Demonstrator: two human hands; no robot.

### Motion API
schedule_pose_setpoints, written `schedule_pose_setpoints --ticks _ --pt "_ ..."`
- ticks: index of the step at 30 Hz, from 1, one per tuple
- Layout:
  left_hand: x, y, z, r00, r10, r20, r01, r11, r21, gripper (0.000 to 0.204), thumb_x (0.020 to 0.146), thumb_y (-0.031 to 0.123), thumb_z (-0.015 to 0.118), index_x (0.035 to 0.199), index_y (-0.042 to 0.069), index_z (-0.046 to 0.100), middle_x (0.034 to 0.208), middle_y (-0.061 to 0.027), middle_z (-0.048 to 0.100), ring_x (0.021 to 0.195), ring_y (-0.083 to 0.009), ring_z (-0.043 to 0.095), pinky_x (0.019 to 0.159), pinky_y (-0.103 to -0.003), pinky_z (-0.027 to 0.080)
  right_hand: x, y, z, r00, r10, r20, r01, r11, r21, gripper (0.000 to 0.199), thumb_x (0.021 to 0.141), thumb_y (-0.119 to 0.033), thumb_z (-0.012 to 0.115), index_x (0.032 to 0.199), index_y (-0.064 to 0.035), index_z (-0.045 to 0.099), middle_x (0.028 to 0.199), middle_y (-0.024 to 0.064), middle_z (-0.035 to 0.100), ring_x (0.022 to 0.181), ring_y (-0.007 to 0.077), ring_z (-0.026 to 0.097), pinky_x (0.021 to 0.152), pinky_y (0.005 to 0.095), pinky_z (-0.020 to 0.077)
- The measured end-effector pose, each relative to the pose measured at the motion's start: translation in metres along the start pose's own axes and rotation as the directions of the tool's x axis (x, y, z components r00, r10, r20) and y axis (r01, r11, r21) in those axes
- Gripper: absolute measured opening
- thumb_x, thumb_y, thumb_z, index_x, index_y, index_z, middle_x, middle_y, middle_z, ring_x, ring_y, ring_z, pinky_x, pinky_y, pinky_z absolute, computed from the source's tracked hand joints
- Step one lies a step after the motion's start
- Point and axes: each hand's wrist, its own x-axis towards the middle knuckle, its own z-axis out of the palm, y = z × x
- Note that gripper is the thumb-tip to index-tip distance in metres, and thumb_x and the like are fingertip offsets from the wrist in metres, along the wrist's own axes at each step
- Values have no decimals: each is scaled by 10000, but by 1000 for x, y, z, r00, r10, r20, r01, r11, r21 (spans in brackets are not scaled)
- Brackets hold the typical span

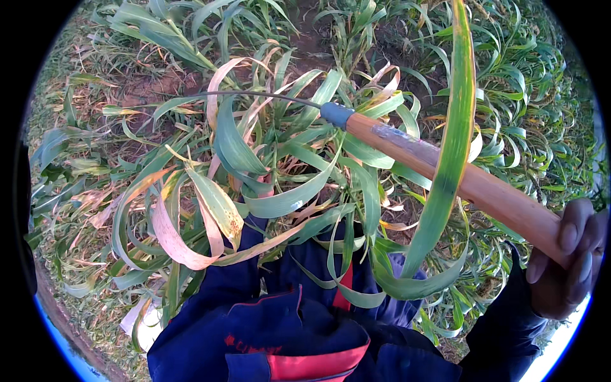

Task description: The person uses a sickle to cut mature grain stalks in a field, gathers them into bundles, and places the harvested grain heads into a white sack. The person repeats this process across multiple stalks.

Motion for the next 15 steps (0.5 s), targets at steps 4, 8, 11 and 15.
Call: schedule_pose_setpoints --ticks 4,8,11,15 --pt "-46 -25 -17 991 -116 -60 115 993 -19 206 833 225 534 870 44 626 785 -202 644 771 -359 644 684 -425 492 12 -33 86 929 122 349 -309 773 554 261 818 -236 627 832 -44 451 735 119 578 441 99 474 413 216 401" --pt "-55 -27 -22 982 -172 -84 170 985 -28 200 828 220 540 871 45 628 792 -199 646 778 -355 644 689 -422 492 3 -22 110 821 111 560 -381 837 393 205 809 -135 651 789 -24 480 786 144 622 573 103 537 497 232 438" --pt "-43 -34 -20 984 -168 -51 166 985 -44 196 825 216 545 872 46 629 797 -197 647 784 -353 645 693 -420 493 -13 -18 132 725 322 609 -629 670 394 138 809 -66 637 796 -19 509 830 139 635 634 107 548 544 256 457" --pt "-23 -25 -21 987 -156 -29 156 987 -25 190 820 211 551 874 47 631 804 -194 649 791 -349 645 698 -417 493 -24 -11 149 805 248 538 -530 707 467 166 797 -56 638 757 -40 478 763 126 609 683 153 572 644 310 484"
